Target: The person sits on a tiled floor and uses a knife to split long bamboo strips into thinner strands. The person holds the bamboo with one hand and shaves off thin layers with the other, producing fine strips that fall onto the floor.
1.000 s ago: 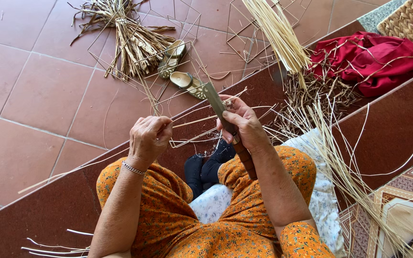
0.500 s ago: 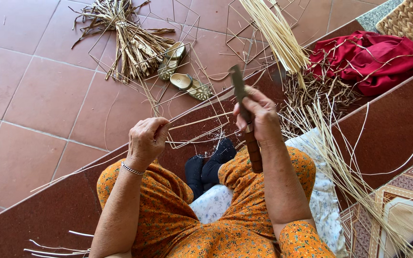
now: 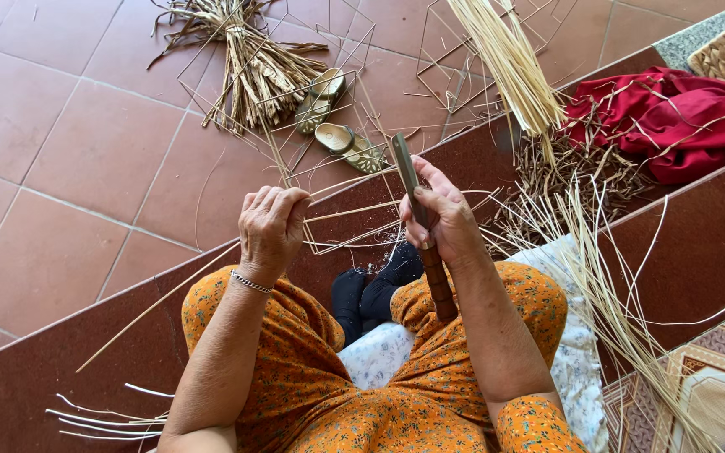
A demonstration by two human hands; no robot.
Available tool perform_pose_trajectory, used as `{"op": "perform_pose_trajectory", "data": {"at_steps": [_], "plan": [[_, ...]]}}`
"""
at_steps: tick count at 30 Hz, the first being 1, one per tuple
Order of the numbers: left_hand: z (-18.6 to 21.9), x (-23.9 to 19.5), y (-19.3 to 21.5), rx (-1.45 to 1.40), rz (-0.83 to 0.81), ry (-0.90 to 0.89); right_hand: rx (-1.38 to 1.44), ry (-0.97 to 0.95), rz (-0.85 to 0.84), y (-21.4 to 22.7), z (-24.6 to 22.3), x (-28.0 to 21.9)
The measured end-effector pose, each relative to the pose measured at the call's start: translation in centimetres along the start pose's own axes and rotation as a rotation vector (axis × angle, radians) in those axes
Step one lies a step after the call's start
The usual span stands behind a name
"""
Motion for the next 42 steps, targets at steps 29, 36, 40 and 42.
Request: {"op": "perform_pose_trajectory", "data": {"at_steps": [29,36,40,42], "plan": [[-5.7,-3.4,-5.8,-0.828,0.099,0.772,-0.09,-0.274,-0.04,-0.4,10.1,0.7],[-6.1,-1.0,-1.2,-0.447,0.265,0.489,-0.018,-0.275,-0.211,-4.1,8.2,-1.2],[-4.3,0.8,-0.7,-0.143,0.202,0.276,-0.121,-0.121,-0.208,-4.5,4.6,-2.1],[-2.4,0.7,-2.0,-0.264,0.146,0.26,-0.165,-0.089,-0.177,-4.3,4.0,-2.2]]}}
Point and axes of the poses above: each hand's wrist, its own x-axis towards the middle knuckle, its own y-axis out of the back of the hand, z = x × y, the point moved 10 cm from there along x, towards the middle knuckle, and after that the axes turned 13 degrees about z, right-handed, at the moved point
